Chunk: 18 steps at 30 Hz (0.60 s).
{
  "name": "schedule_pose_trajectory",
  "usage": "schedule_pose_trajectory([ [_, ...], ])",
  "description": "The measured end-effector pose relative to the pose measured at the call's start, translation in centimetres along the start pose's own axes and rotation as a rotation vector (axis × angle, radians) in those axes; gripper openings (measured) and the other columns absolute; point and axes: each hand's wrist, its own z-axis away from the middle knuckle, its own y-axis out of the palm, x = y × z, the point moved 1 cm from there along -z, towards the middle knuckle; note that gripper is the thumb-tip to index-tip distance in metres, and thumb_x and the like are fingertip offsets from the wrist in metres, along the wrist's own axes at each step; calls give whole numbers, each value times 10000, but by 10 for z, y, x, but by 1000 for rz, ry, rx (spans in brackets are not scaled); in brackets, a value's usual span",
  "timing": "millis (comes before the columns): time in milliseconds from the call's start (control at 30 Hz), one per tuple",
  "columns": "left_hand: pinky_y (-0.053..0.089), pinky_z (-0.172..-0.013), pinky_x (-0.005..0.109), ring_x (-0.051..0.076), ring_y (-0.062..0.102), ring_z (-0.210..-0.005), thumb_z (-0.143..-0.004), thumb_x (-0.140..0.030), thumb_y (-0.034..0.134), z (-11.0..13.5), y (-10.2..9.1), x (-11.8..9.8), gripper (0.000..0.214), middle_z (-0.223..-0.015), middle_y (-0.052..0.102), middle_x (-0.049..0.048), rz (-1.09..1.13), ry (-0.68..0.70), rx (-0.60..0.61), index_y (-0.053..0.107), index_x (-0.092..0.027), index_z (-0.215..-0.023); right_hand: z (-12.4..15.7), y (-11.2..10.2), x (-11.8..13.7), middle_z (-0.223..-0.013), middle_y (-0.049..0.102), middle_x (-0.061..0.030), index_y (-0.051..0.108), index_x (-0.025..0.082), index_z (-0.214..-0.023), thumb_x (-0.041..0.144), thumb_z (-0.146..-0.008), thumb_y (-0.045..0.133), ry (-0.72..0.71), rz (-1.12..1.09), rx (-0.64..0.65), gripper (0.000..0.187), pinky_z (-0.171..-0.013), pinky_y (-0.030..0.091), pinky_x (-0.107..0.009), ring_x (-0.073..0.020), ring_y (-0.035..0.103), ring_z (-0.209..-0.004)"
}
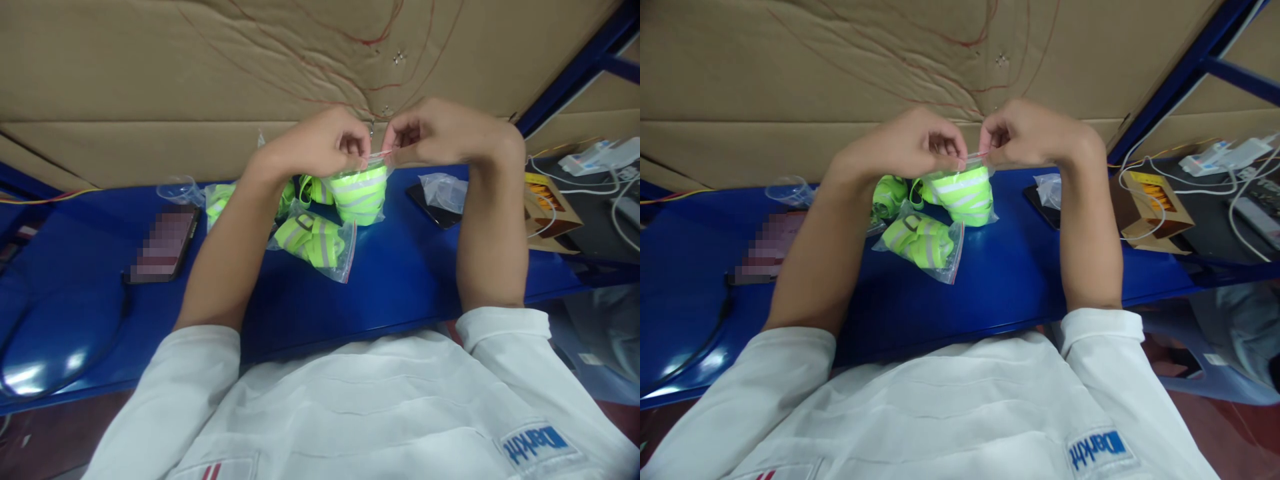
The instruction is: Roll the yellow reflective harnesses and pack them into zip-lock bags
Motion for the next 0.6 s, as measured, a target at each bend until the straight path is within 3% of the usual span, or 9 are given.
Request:
schedule_pose_trajectory([
  [233,437,-728,270,140,598,-769,-884,-341,667,2,0,-1,202,-820,728,26,-50,15,-33,754,-170,-945,-2,0,-1,-849,703,-4,755,158,-1030,232,-915,733,25,0,-5,138,-641,380,-222,-95,567,-718],
  [400,449,-839,294,165,588,-857,-905,-388,682,1,-1,-1,249,-864,766,22,-37,12,-13,755,-184,-1027,-6,5,5,-884,702,1,745,155,-1075,275,-938,740,-4,15,9,182,-655,393,-206,-80,557,-726],
  [600,430,-802,278,177,575,-858,-917,-441,682,-2,2,-2,266,-879,766,23,-65,-3,-35,755,-197,-994,-13,9,9,-825,663,10,712,164,-963,249,-930,705,-29,59,-15,92,-635,339,-226,-84,513,-702],
])
